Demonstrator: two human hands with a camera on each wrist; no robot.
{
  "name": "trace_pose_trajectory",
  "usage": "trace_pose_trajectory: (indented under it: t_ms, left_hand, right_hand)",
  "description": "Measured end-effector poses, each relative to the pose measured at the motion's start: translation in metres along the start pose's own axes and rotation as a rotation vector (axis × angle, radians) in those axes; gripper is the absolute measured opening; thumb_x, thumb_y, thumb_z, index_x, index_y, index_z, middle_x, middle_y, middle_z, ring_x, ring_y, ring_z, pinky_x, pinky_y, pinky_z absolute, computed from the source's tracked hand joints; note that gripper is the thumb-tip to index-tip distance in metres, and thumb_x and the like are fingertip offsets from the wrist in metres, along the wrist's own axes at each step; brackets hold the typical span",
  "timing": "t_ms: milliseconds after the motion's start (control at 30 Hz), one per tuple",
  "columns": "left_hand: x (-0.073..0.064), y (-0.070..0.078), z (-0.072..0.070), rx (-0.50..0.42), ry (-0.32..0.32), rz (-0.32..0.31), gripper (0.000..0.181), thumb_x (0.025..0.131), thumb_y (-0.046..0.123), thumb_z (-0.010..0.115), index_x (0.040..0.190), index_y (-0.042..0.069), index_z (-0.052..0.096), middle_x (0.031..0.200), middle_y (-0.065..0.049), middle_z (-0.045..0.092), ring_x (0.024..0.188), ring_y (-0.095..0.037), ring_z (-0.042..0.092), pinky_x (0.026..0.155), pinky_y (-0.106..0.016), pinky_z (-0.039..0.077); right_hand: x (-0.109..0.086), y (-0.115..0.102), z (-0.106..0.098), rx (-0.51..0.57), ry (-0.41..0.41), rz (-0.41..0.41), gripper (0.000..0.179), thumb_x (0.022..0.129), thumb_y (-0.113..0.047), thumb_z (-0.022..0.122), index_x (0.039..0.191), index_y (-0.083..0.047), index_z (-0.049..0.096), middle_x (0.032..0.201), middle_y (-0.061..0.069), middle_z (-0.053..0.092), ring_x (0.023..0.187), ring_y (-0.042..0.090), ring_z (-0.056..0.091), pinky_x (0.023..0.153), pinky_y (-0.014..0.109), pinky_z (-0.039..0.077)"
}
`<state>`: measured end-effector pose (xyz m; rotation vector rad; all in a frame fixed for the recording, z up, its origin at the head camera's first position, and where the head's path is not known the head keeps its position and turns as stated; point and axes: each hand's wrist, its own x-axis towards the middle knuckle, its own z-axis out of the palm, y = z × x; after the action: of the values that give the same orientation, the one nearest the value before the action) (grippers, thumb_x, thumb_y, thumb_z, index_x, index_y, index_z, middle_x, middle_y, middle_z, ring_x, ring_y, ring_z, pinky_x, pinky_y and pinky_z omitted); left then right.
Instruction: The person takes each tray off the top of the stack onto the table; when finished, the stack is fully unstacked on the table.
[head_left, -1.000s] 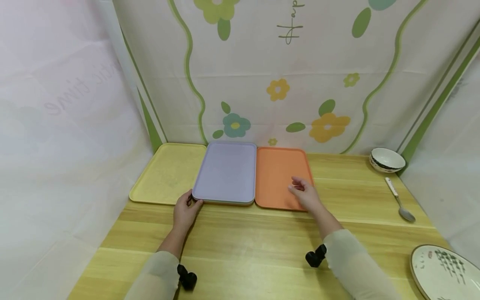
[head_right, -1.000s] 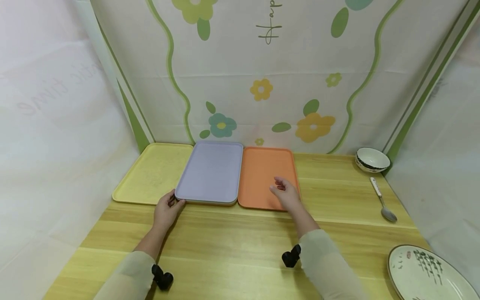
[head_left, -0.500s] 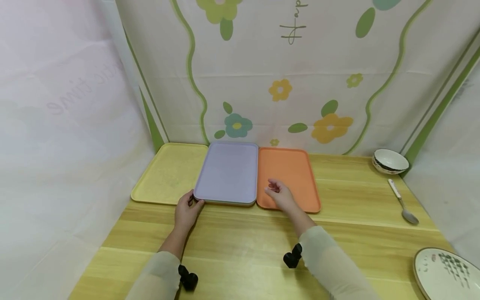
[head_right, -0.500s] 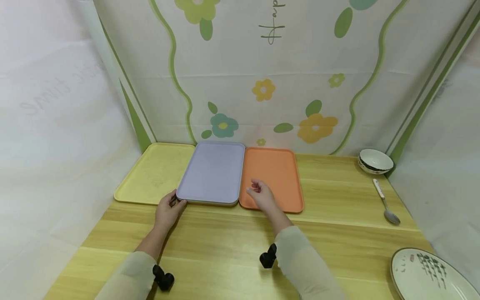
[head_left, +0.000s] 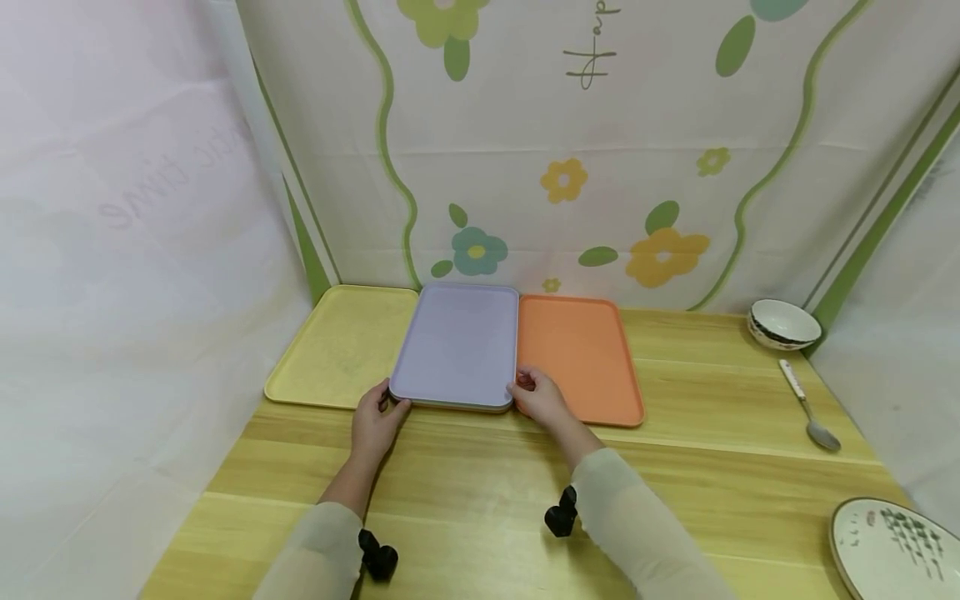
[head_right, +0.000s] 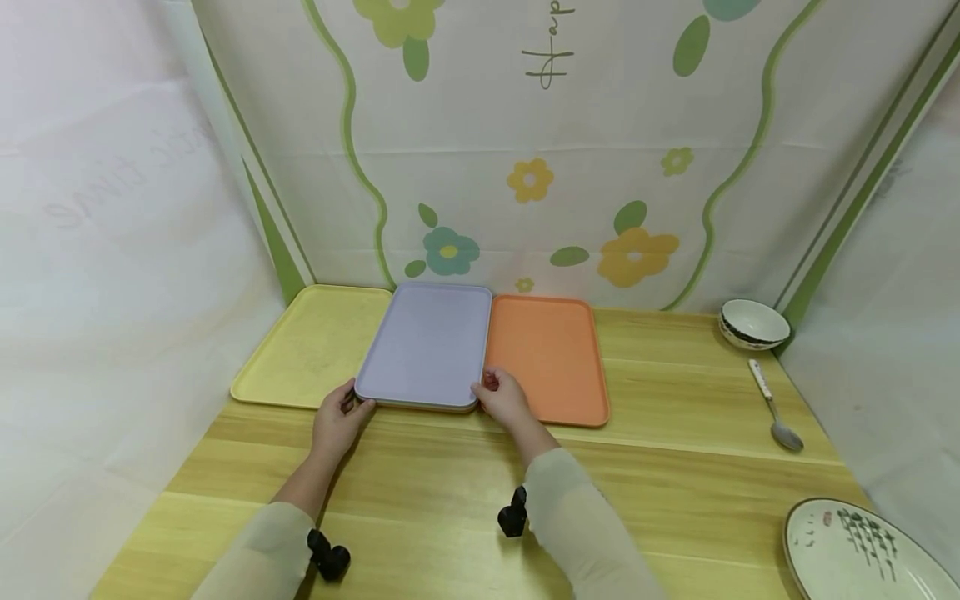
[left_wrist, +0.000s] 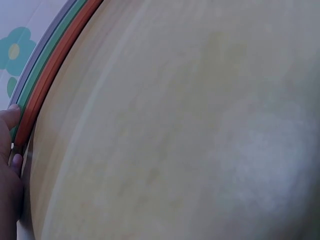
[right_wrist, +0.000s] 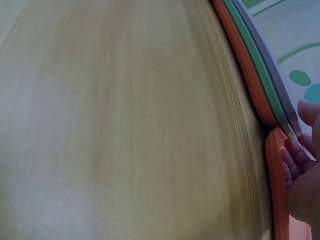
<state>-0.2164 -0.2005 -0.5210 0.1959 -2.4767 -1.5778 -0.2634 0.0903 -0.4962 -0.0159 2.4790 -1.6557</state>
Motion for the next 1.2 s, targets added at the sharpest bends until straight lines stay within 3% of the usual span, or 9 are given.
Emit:
trace_pose_trajectory:
  t_ms: [267,400,500,733,900,1000,1200]
  left_hand:
    - [-0.001,0.000,0.000,0.016,0.001,-0.005,0.062,0.092,0.016,0.069,0.144,-0.006,0.043,0.145,-0.025,0.047,0.136,-0.038,0.044,0.111,-0.049,0.043]
    - [-0.001,0.000,0.000,0.015,0.005,0.000,0.062,0.092,0.016,0.069,0.144,-0.006,0.043,0.145,-0.025,0.047,0.136,-0.038,0.044,0.111,-0.049,0.043]
    - [-0.001,0.000,0.000,0.013,0.008,0.006,0.062,0.092,0.016,0.069,0.144,-0.006,0.043,0.145,-0.025,0.047,0.136,-0.038,0.044,0.111,-0.049,0.043]
    - [-0.001,0.001,0.000,0.017,0.006,0.010,0.061,0.092,0.016,0.069,0.144,-0.005,0.044,0.146,-0.024,0.047,0.136,-0.038,0.044,0.112,-0.049,0.043]
    - [-0.001,0.000,0.000,0.019,0.013,0.010,0.061,0.092,0.016,0.070,0.143,-0.004,0.045,0.145,-0.024,0.047,0.135,-0.038,0.045,0.111,-0.049,0.043]
    - [-0.001,0.000,0.000,0.021,0.013,0.013,0.062,0.091,0.015,0.070,0.144,-0.004,0.044,0.145,-0.024,0.047,0.135,-0.038,0.045,0.110,-0.050,0.044]
    - [-0.002,0.000,0.000,0.032,0.014,0.016,0.061,0.092,0.015,0.070,0.143,-0.005,0.044,0.145,-0.026,0.047,0.135,-0.040,0.044,0.110,-0.051,0.044]
  right_hand:
    - [0.000,-0.001,0.002,-0.041,-0.003,0.010,0.053,0.096,-0.021,0.062,0.142,0.003,0.048,0.132,0.020,0.058,0.125,0.034,0.053,0.106,0.045,0.048]
    - [0.000,-0.003,0.004,0.000,-0.003,0.026,0.054,0.097,-0.021,0.061,0.143,0.002,0.045,0.135,0.020,0.056,0.126,0.034,0.052,0.101,0.044,0.051]
    - [0.000,-0.005,0.006,0.065,0.008,0.047,0.055,0.097,-0.019,0.062,0.144,0.001,0.044,0.135,0.020,0.056,0.125,0.033,0.053,0.092,0.036,0.056]
    - [-0.003,-0.014,0.010,0.229,0.043,0.065,0.057,0.096,-0.015,0.063,0.147,0.000,0.040,0.134,0.021,0.054,0.114,0.025,0.057,0.082,0.022,0.052]
    - [-0.006,-0.017,0.013,0.464,-0.029,0.078,0.061,0.099,-0.006,0.055,0.153,-0.002,0.026,0.129,0.031,0.054,0.089,0.016,0.065,0.076,0.027,0.060]
    - [-0.009,-0.019,0.014,0.582,-0.095,0.096,0.067,0.100,-0.001,0.050,0.157,-0.007,0.014,0.138,0.031,0.048,0.091,0.015,0.063,0.081,0.032,0.061]
    - [-0.012,-0.022,0.013,0.640,-0.145,0.081,0.073,0.100,0.003,0.046,0.159,-0.013,0.006,0.146,0.027,0.039,0.091,0.014,0.056,0.091,0.039,0.059]
